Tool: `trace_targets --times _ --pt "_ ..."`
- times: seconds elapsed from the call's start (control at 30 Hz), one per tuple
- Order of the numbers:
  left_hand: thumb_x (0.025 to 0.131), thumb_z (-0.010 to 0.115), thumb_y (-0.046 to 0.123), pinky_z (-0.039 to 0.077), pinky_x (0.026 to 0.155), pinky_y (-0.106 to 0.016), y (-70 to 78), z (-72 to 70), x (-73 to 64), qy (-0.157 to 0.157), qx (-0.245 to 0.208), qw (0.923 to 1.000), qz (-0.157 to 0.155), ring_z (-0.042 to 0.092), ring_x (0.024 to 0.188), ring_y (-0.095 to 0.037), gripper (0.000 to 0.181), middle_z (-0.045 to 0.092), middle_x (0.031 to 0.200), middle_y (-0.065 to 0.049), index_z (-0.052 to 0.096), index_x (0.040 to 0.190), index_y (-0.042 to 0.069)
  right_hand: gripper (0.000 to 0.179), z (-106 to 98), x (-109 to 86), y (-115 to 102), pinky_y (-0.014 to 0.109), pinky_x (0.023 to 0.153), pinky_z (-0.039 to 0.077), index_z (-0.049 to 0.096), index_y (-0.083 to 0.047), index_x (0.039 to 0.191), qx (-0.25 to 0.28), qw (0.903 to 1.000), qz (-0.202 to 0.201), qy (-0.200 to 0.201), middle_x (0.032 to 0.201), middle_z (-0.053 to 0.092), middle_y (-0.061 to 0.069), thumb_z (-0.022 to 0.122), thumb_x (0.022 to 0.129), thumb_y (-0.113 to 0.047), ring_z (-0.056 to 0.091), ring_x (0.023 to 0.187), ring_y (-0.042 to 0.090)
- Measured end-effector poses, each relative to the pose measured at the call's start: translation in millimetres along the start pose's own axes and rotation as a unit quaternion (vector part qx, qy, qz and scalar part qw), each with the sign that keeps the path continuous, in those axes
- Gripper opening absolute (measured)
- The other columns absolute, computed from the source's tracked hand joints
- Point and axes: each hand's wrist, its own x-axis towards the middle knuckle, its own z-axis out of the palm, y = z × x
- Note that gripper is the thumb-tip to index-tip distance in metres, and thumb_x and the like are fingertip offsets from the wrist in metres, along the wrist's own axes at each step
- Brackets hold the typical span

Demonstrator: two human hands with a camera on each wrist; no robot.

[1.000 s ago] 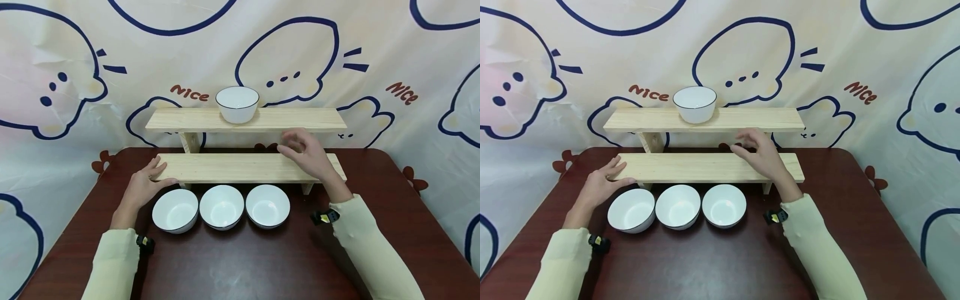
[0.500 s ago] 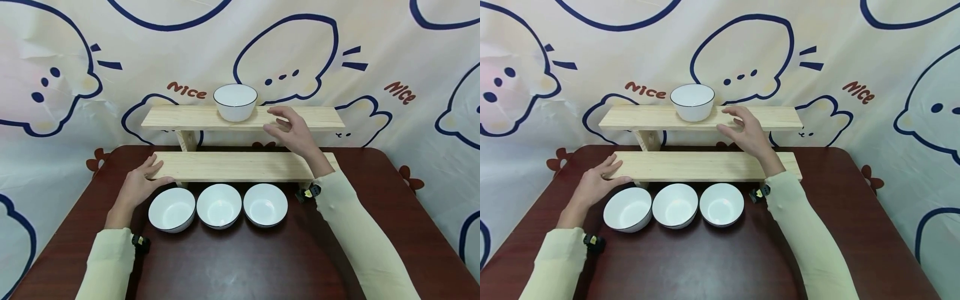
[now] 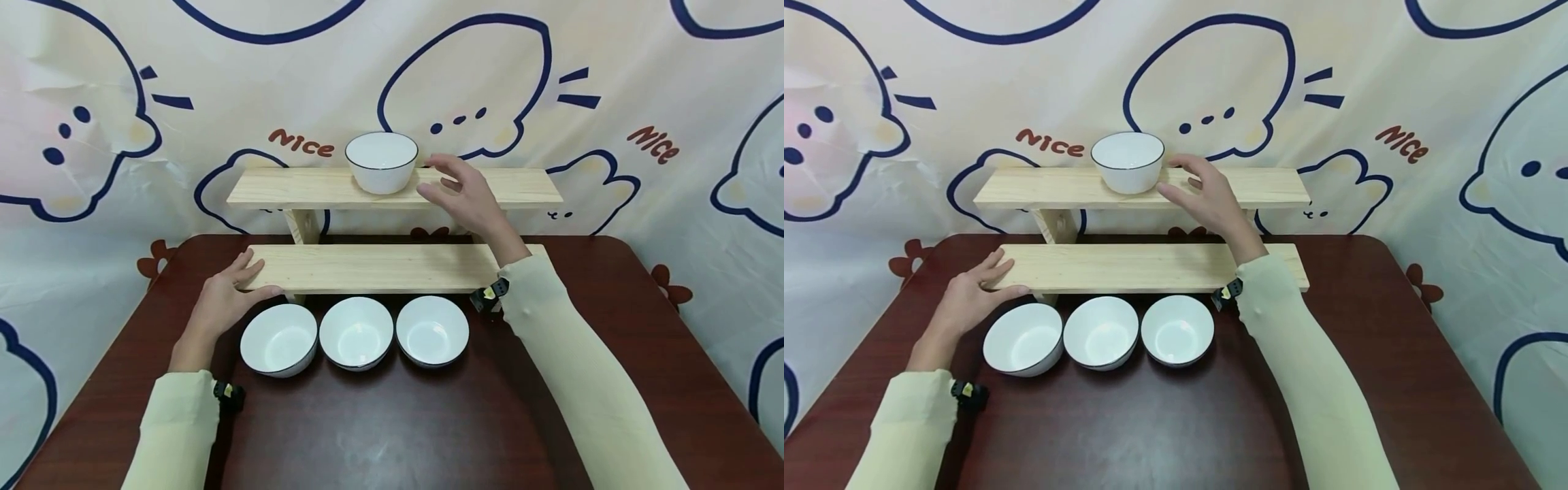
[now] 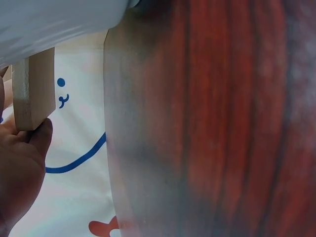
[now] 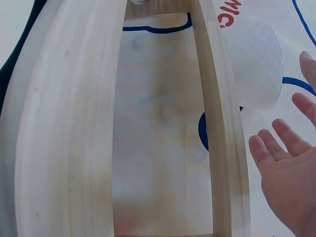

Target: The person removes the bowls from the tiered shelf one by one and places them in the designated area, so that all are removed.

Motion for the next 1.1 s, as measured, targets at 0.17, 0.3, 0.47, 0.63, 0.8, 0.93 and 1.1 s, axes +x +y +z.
trace_targets --times 0.17,0.3,0.47,0.63,0.8,0.93,1.1 --pt "0.085 0.08 0.049 0.035 0.109 -0.062 -0.5 0.5 0.1 -0.001 -0.003 1.0 0.0 0.025 0.149 -0.041 0.085 0.024 0.164 -0.017 0.048 0.146 -0.001 0.059 3 7.1 -2 0.033 0.114 0.038 0.054 -0.007 0.144 0.003 1.0 0.008 0.0 0.153 0.048 0.006 0.074 0.093 -0.03 0.04 0.144 0.02" --pt "0.085 0.08 0.05 0.035 0.109 -0.062 -0.4 1.6 0.3 -0.003 -0.002 1.0 -0.001 0.025 0.149 -0.041 0.086 0.024 0.164 -0.016 0.047 0.146 -0.001 0.055 6 12.1 -2 0.033 0.114 0.037 0.056 -0.008 0.141 0.002 1.0 0.006 0.004 0.151 0.049 0.004 0.074 0.093 -0.03 0.039 0.145 0.022" --pt "0.085 0.08 0.052 0.035 0.109 -0.062 0.4 2.6 0.6 -0.005 -0.002 1.0 0.0 0.025 0.149 -0.041 0.087 0.024 0.164 -0.016 0.047 0.147 0.0 0.052 9 17.9 0 0.037 0.115 0.037 0.057 -0.008 0.139 0.001 0.9999 0.01 0.007 0.153 0.047 0.005 0.073 0.094 -0.029 0.039 0.145 0.025" --pt "0.084 0.08 0.052 0.035 0.109 -0.062 1.3 1.9 -0.1 -0.006 -0.001 1.0 -0.001 0.025 0.149 -0.042 0.088 0.024 0.164 -0.017 0.047 0.147 0.0 0.05 10 22.5 -1 0.038 0.115 0.036 0.058 -0.008 0.138 0.003 0.9998 0.018 -0.001 0.154 0.046 0.006 0.073 0.095 -0.028 0.038 0.146 0.028" --pt "0.084 0.079 0.053 0.035 0.109 -0.062 1.8 0.7 0.0 -0.005 -0.001 1.0 -0.004 0.025 0.149 -0.041 0.088 0.024 0.164 -0.016 0.046 0.148 0.001 0.051 11 26.8 -4 0.04 0.115 0.036 0.057 -0.009 0.139 0.0 0.9998 0.022 -0.003 0.156 0.044 0.005 0.073 0.095 -0.029 0.038 0.146 0.029" --pt "0.084 0.079 0.053 0.035 0.109 -0.062 1.2 0.3 -0.1 -0.004 0.0 1.0 -0.007 0.025 0.149 -0.041 0.088 0.023 0.164 -0.016 0.047 0.148 0.001 0.049 13 29.1 -4 0.043 0.114 0.038 0.058 -0.008 0.138 0.005 0.9998 0.021 -0.004 0.157 0.043 0.005 0.072 0.095 -0.028 0.039 0.145 0.029" --pt "0.084 0.079 0.053 0.034 0.109 -0.063 0.1 -0.1 -0.2 -0.002 0.003 1.0 -0.007 0.025 0.149 -0.041 0.088 0.023 0.165 -0.015 0.047 0.148 0.001 0.046 19 32.4 -3 0.044 0.112 0.04 0.059 -0.006 0.134 0.005 0.9998 0.02 -0.004 0.155 0.045 0.005 0.073 0.095 -0.027 0.042 0.143 0.026"
